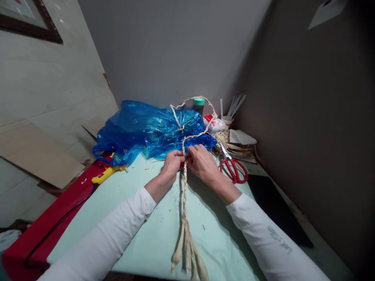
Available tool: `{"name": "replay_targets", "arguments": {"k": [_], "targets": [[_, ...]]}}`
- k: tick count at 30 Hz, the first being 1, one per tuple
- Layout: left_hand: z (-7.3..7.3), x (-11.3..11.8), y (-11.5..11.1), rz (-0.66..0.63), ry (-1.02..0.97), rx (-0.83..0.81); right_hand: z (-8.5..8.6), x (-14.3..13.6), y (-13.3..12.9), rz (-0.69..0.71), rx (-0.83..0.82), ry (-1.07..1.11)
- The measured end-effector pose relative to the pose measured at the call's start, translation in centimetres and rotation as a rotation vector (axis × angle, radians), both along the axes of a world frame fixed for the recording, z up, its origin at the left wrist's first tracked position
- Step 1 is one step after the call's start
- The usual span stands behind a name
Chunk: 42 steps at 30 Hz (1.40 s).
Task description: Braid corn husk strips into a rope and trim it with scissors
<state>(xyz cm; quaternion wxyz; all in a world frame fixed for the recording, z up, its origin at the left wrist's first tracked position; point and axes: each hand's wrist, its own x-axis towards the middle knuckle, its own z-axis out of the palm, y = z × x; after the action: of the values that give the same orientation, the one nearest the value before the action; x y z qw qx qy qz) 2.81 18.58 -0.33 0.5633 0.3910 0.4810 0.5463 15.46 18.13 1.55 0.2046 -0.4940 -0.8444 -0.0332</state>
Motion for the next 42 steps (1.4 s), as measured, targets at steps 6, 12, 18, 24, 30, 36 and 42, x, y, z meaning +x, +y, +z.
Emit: {"name": "replay_targets", "arguments": {"k": [6, 12, 18, 24, 30, 36, 42], "targets": [[-0.3, -0.2, 0.0, -0.018, -0.025, -0.031, -0.6, 0.4, 0.8, 0.084, -0.030, -0.007], [-0.8, 0.1, 0.0, -0.043, -0.011, -0.018, 0.6, 0.4, -0.2, 0.042, -0.064, -0.078], [-1.1, 0.1, 0.4, -0.022, -0.014, 0.015, 1.5, -0.7, -1.6, 0.010, -0.064, -0.072], [-1.0, 0.0, 0.2, -0.034, -0.017, -0.015, 0.6, 0.3, 0.2, 0.014, -0.245, 0.015], [-0.8, 0.0, 0.2, -0.037, -0.015, -0.028, 1.6, 0.9, -0.1, -0.026, -0.308, -0.031], [-0.8, 0.0, 0.0, -0.039, -0.040, -0.038, 2.3, 0.9, -0.8, -0.098, -0.355, -0.086], [-0.7, 0.2, -0.2, -0.066, -0.034, -0.050, 2.3, 1.4, -0.2, -0.111, -0.432, -0.044]]}}
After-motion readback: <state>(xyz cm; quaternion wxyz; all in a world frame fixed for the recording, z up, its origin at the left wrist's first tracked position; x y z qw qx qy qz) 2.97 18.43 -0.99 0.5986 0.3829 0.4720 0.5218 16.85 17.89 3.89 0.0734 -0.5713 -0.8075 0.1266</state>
